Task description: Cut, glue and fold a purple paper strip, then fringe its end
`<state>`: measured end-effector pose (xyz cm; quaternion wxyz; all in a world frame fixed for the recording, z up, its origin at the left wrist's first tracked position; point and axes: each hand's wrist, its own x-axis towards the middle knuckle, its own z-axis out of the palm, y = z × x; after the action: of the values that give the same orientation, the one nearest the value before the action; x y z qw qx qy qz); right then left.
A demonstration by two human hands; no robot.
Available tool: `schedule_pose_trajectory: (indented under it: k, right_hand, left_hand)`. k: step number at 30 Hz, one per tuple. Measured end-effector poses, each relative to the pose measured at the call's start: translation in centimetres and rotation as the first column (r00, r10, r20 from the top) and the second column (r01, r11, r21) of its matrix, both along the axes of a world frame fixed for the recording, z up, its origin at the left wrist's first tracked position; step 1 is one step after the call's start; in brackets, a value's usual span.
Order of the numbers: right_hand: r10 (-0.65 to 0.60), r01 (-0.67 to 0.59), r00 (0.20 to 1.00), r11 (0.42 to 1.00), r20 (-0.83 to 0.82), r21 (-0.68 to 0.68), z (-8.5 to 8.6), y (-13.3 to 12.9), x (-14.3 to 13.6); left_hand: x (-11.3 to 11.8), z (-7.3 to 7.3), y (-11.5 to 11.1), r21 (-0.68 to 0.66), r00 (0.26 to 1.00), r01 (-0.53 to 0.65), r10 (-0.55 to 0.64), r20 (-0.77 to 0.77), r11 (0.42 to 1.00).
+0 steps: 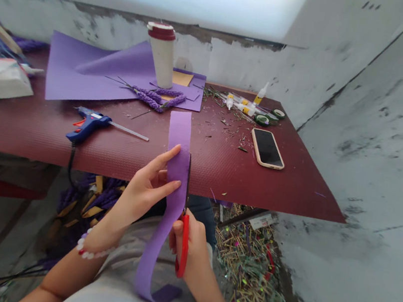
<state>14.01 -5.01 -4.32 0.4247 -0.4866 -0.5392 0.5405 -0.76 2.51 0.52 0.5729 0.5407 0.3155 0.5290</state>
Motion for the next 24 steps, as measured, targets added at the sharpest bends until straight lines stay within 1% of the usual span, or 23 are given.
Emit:
schedule_pose_trajectory:
  k: [4,14,18,20,22,24]
  right_hand:
    - [-0.007,0.008,1.0,0.999,0.02,-0.05,0.2,-0.17,-0.1]
    - [-0.045,0.054,0.996,0.99,0.073,-0.13,-0.06,-0.29,0.05]
    - [-0.089,0.1,0.992,0.987,0.092,-0.123,0.01,-0.3,-0.1]
    - [-0.149,0.155,0.987,0.983,0.064,-0.095,0.1,-0.2,-0.16]
    - [-0.21,0.208,0.978,0.976,-0.022,-0.061,0.24,0.0,-0.13]
    - [-0.216,0.214,0.969,0.976,-0.119,-0.027,0.47,0.31,-0.01]
  left_hand:
    - [-0.01,-0.03,-0.04,-0.005,1.0,-0.005,0.005,-0.003,1.0]
    - [-0.15,0.15,-0.09,-0.042,1.0,-0.003,0.004,0.018,0.999]
    - [-0.22,0.22,-0.02,-0.047,0.999,0.001,0.001,0.033,0.999]
    - [-0.26,0.21,-0.03,-0.052,0.999,0.005,-0.003,0.043,0.999]
    - [-0.3,0.15,-0.03,-0.054,0.999,0.014,-0.012,0.046,0.998]
    - [-0.33,0.09,0.06,-0.049,0.999,0.025,-0.023,0.04,0.998]
